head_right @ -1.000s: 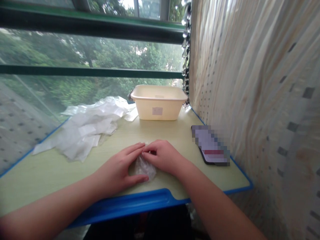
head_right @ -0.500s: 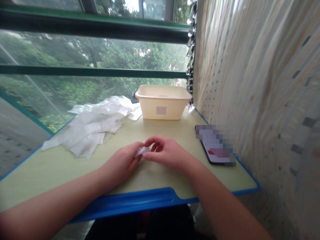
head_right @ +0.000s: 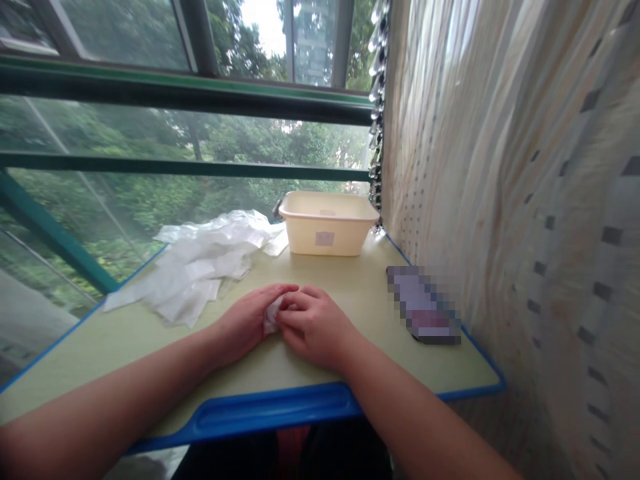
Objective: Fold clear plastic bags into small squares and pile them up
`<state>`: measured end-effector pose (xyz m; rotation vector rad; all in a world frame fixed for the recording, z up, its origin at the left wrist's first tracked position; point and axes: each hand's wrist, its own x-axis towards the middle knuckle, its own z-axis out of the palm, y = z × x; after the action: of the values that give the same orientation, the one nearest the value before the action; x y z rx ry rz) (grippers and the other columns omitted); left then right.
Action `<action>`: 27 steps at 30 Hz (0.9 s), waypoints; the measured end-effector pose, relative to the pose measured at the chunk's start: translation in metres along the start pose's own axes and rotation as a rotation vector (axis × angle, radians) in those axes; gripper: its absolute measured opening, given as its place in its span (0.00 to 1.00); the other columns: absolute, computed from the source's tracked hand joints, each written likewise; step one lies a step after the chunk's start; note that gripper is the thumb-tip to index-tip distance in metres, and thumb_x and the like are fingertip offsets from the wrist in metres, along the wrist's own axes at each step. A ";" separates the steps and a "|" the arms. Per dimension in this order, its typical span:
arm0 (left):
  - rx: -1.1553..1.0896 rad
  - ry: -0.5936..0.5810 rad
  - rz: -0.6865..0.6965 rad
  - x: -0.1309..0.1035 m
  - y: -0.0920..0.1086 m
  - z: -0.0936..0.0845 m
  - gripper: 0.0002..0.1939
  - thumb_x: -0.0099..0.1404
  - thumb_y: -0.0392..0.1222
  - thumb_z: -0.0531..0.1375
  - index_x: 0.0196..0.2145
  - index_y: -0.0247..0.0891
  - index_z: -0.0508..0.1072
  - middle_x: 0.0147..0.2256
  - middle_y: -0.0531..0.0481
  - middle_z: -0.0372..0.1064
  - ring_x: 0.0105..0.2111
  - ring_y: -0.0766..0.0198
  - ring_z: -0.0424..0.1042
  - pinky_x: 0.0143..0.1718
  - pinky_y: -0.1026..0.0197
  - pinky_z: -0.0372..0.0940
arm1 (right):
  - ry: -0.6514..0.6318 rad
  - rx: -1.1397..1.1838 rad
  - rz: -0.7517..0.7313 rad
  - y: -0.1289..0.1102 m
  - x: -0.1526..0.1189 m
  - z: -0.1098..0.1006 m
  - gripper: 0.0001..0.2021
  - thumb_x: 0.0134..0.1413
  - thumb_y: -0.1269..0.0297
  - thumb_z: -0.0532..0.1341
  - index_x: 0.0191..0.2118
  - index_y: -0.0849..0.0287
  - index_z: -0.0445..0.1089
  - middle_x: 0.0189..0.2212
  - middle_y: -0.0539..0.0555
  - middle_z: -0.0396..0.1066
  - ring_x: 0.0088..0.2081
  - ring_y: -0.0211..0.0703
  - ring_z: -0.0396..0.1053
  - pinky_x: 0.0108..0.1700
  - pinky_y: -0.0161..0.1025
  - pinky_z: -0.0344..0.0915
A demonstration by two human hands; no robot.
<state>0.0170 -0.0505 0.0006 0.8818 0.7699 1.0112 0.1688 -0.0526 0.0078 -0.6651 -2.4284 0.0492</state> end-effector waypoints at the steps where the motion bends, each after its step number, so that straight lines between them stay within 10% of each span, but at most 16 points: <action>1: 0.026 0.001 0.017 0.001 0.001 -0.001 0.15 0.58 0.46 0.57 0.40 0.34 0.70 0.33 0.46 0.69 0.32 0.65 0.68 0.32 0.65 0.63 | 0.000 -0.016 0.014 -0.001 0.000 -0.001 0.08 0.49 0.70 0.57 0.34 0.57 0.71 0.39 0.55 0.67 0.40 0.42 0.61 0.47 0.43 0.59; 10: -0.001 -0.009 0.058 0.001 0.007 0.000 0.20 0.54 0.38 0.57 0.46 0.35 0.64 0.36 0.46 0.70 0.34 0.63 0.69 0.37 0.61 0.63 | 0.109 0.138 0.191 0.007 -0.003 0.007 0.09 0.49 0.65 0.59 0.39 0.58 0.67 0.41 0.57 0.66 0.43 0.43 0.63 0.46 0.41 0.60; 18: 0.552 0.147 0.297 0.010 0.021 -0.021 0.12 0.49 0.39 0.62 0.33 0.34 0.67 0.26 0.53 0.67 0.26 0.67 0.66 0.30 0.65 0.61 | 0.097 0.270 0.537 0.007 0.021 -0.008 0.05 0.47 0.64 0.58 0.28 0.60 0.66 0.24 0.50 0.66 0.26 0.36 0.62 0.29 0.34 0.59; 22: 0.554 0.179 0.383 0.014 0.035 -0.033 0.11 0.54 0.45 0.59 0.31 0.34 0.67 0.24 0.53 0.65 0.24 0.68 0.64 0.25 0.66 0.61 | -0.021 0.628 0.674 0.020 0.060 -0.011 0.07 0.44 0.62 0.59 0.23 0.61 0.64 0.20 0.48 0.64 0.24 0.35 0.62 0.27 0.33 0.57; 27: 0.598 0.166 0.450 0.012 0.045 -0.042 0.18 0.63 0.50 0.49 0.31 0.32 0.68 0.26 0.47 0.68 0.25 0.65 0.66 0.26 0.63 0.62 | 0.151 1.119 0.658 0.042 0.076 0.008 0.09 0.37 0.66 0.64 0.21 0.61 0.62 0.22 0.47 0.66 0.27 0.35 0.64 0.33 0.35 0.59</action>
<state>-0.0322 -0.0165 0.0204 1.5482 1.0689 1.2831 0.1314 0.0208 0.0354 -0.8029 -1.5463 1.4169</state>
